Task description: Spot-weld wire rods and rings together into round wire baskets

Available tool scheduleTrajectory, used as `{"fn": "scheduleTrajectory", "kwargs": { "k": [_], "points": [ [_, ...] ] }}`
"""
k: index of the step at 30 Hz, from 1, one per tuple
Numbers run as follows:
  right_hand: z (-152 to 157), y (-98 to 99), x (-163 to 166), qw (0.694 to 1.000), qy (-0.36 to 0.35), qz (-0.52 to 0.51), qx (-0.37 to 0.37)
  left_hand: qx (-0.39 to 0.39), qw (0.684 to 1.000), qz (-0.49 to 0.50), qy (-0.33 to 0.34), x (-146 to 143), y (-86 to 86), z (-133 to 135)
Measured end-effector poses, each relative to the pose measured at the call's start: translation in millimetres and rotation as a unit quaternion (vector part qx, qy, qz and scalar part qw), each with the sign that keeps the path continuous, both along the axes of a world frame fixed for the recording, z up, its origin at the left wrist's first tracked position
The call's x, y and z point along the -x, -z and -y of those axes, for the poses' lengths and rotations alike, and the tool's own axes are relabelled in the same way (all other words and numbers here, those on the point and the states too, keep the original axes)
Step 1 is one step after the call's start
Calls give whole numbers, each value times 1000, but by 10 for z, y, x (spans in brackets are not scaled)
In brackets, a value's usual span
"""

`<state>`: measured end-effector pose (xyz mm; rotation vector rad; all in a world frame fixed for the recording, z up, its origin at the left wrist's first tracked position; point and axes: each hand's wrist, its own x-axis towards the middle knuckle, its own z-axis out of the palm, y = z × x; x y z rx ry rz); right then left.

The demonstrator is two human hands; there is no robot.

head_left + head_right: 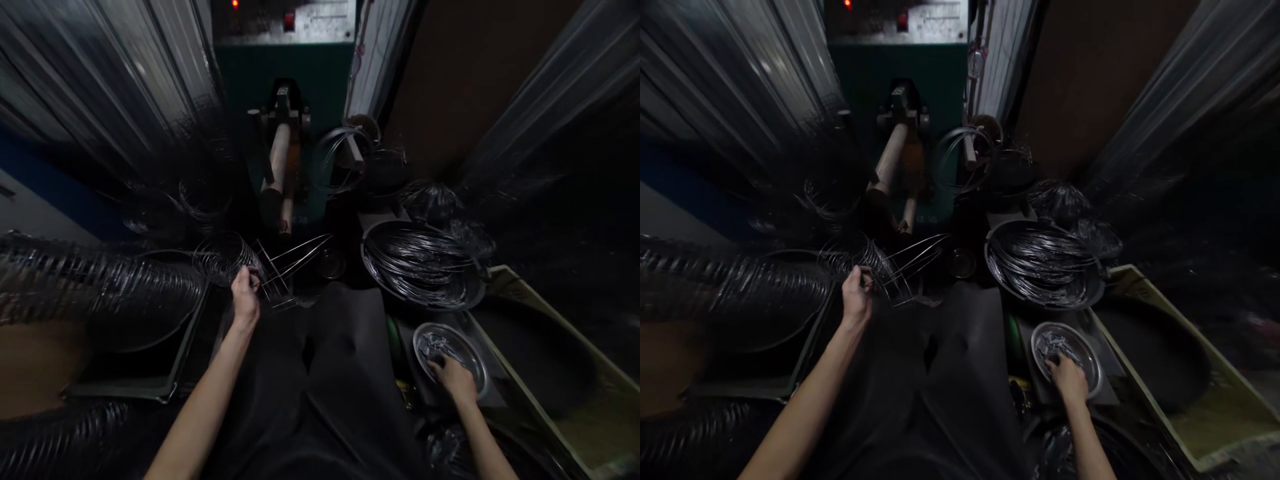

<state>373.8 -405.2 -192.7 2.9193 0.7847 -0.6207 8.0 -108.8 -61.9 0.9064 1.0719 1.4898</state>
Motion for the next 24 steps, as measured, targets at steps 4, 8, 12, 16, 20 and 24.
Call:
{"fn": "scheduleTrajectory", "kwargs": {
  "k": [4, 8, 12, 16, 20, 24],
  "points": [
    [29, 6, 4, 1000, -8, 14, 21, -15, 998, -63, -4, -103, 36, -76],
    [83, -75, 94, 995, -70, 45, 52, -6, 995, -93, -20, -130, 93, -131],
    [50, -320, 214, 990, -100, 87, 39, -2, 993, -118, -25, -105, 134, -168],
    [-316, -655, 348, 993, -63, 81, -65, -27, 989, -144, -27, -84, 111, -165],
    [-1073, -971, 720, 956, -42, -73, -280, -21, 992, -118, -45, -87, 57, -163],
    [-1873, -1198, 1287, 838, -43, -315, -443, -3, 996, -78, -41, -52, 36, -188]
  ]
}}
